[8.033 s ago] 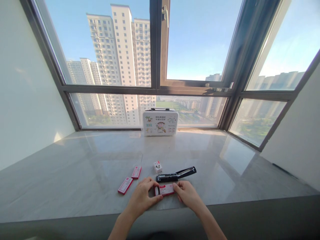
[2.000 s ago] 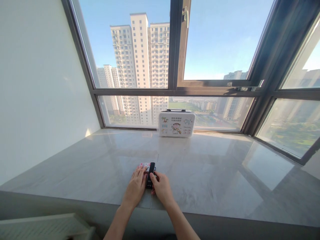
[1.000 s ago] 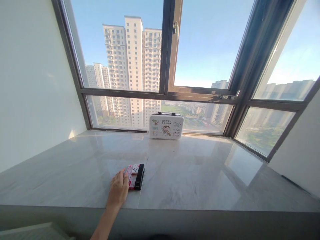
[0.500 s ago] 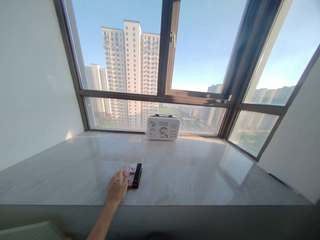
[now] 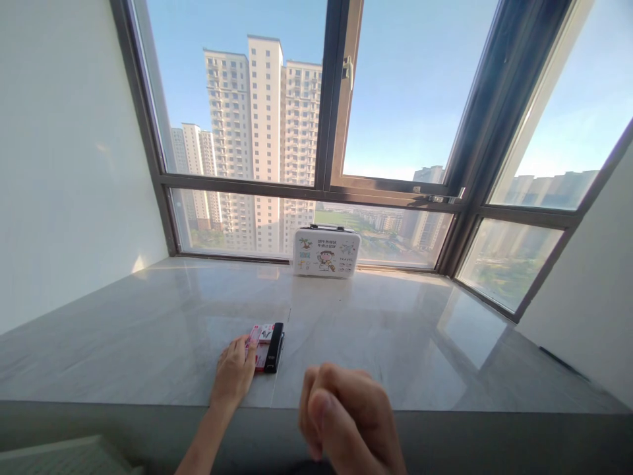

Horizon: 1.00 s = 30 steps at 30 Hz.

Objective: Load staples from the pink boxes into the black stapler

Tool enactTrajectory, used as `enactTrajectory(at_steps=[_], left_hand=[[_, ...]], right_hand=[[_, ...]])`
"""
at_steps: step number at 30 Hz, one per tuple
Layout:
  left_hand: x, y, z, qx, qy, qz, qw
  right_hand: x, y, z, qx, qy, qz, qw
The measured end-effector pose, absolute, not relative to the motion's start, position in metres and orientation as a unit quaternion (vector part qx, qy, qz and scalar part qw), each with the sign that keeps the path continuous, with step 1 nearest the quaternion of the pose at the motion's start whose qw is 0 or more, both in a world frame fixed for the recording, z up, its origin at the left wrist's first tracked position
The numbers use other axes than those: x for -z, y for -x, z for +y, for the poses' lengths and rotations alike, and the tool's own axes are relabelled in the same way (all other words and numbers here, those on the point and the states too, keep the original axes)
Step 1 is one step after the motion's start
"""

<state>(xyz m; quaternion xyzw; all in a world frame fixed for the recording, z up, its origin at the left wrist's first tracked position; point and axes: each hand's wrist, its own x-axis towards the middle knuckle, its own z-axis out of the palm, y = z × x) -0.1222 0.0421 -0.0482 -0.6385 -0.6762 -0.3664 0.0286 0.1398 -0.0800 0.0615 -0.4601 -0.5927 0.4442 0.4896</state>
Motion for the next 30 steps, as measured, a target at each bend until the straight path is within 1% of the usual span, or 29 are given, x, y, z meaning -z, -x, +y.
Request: enactTrajectory(at_steps=[2, 4, 5, 8, 12, 15, 17, 19, 22, 25, 30], left_hand=[[0.048, 0.121, 0.042, 0.368, 0.638, -0.676, 0.026], [0.049, 0.12, 0.042, 0.368, 0.636, -0.677, 0.023], [0.049, 0.12, 0.043, 0.369, 0.634, -0.679, 0.022], [0.045, 0.123, 0.043, 0.384, 0.625, -0.679, 0.011], [0.023, 0.115, 0.025, 0.451, 0.603, -0.658, 0.015], [0.0, 0.07, -0.005, 0.494, 0.588, -0.638, 0.045], [-0.011, 0.019, -0.027, 0.471, 0.674, -0.569, -0.009], [-0.016, -0.036, -0.045, 0.409, 0.766, -0.488, -0.09], [-0.018, -0.1, -0.059, 0.368, 0.806, -0.438, -0.15], [-0.02, -0.132, -0.065, 0.362, 0.803, -0.446, -0.161], [-0.014, -0.158, -0.092, 0.321, 0.822, -0.448, -0.147]], right_hand=[[-0.056, -0.151, -0.052, -0.395, 0.48, -0.61, 0.492], [-0.04, -0.17, -0.024, -0.303, 0.54, -0.63, 0.469], [-0.029, -0.182, -0.012, -0.233, 0.586, -0.639, 0.44], [0.004, -0.215, 0.009, -0.179, 0.636, -0.637, 0.398], [0.024, -0.233, 0.018, -0.132, 0.672, -0.642, 0.344], [0.024, -0.225, 0.027, -0.096, 0.699, -0.635, 0.314], [0.022, -0.217, 0.034, -0.075, 0.715, -0.631, 0.291], [0.021, -0.211, 0.041, -0.062, 0.728, -0.629, 0.266], [0.02, -0.206, 0.048, -0.053, 0.739, -0.632, 0.227], [0.019, -0.205, 0.05, -0.044, 0.741, -0.639, 0.202], [0.018, -0.205, 0.051, -0.029, 0.736, -0.65, 0.189]])
